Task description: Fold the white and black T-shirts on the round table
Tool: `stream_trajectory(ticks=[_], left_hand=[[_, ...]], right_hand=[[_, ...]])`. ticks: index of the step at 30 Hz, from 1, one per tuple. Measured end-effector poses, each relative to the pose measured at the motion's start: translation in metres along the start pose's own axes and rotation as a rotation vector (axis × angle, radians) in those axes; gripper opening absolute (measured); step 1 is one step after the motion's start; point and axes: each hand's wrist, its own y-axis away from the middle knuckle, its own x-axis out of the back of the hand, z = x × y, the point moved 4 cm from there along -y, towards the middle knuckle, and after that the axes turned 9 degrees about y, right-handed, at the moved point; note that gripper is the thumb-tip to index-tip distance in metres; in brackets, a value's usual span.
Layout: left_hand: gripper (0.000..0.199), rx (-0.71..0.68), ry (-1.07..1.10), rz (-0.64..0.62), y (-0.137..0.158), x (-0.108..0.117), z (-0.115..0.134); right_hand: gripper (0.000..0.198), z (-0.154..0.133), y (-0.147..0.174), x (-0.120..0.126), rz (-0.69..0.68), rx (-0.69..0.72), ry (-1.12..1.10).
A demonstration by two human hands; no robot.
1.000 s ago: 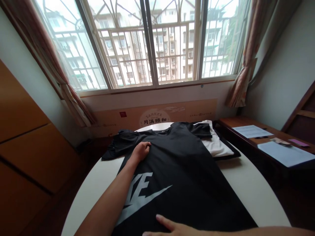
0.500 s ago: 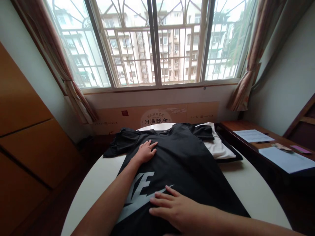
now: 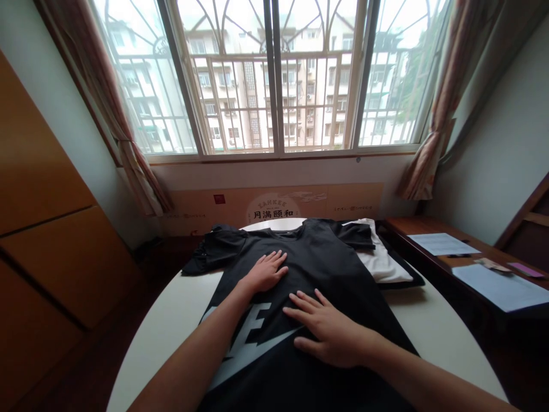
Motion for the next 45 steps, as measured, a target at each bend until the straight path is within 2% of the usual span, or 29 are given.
stream_trajectory(ticks=[3,5,9,13,15,18,21,23,24,26,28,31,36,45], left_hand=[[0.067,0.119,-0.007,0.046,0.0,0.006,-0.023],[0.067,0.212,-0.02,0.079,0.001,0.011,-0.04],[0.067,0.323,-0.04,0.142,0.0,0.014,-0.063],[0.068,0.335,-0.046,0.176,-0.003,0.012,-0.07],[0.069,0.329,-0.04,0.182,-0.005,0.01,-0.071],[0.069,0.323,-0.033,0.197,-0.006,0.008,-0.073],[0.069,0.325,-0.023,0.205,-0.005,0.008,-0.073],[0.068,0.326,-0.016,0.207,-0.005,0.008,-0.072],[0.068,0.327,-0.014,0.208,-0.004,0.008,-0.072],[0.067,0.326,-0.012,0.213,-0.004,0.009,-0.071],[0.067,0.322,-0.011,0.215,-0.003,0.009,-0.07],[0.068,0.321,0.0,0.212,-0.002,0.01,-0.068],[0.068,0.313,0.02,0.224,0.0,0.011,-0.066],[0.067,0.32,0.031,0.227,0.003,0.011,-0.063]], right_hand=[[0.072,0.018,-0.005,0.003,0.046,-0.117,0.064],[0.072,0.024,-0.007,0.002,0.06,-0.144,0.083],[0.071,0.026,-0.008,-0.001,0.076,-0.124,0.065],[0.068,0.027,-0.005,-0.002,0.132,-0.085,-0.037],[0.058,0.028,-0.006,0.003,0.234,-0.065,-0.143],[0.04,0.044,-0.004,0.024,0.479,-0.093,-0.258],[0.036,0.09,0.011,0.056,0.769,-0.298,-0.228],[0.038,0.137,0.033,0.075,0.939,-0.569,-0.133],[0.039,0.161,0.045,0.081,0.967,-0.727,-0.045],[0.044,0.205,0.067,0.084,0.897,-1.012,0.061],[0.047,0.236,0.079,0.078,0.752,-1.126,0.077],[0.048,0.249,0.08,0.068,0.657,-1.077,0.139],[0.053,0.239,0.072,0.063,0.618,-0.942,0.28],[0.046,0.254,0.073,0.063,0.513,-0.881,0.308]])
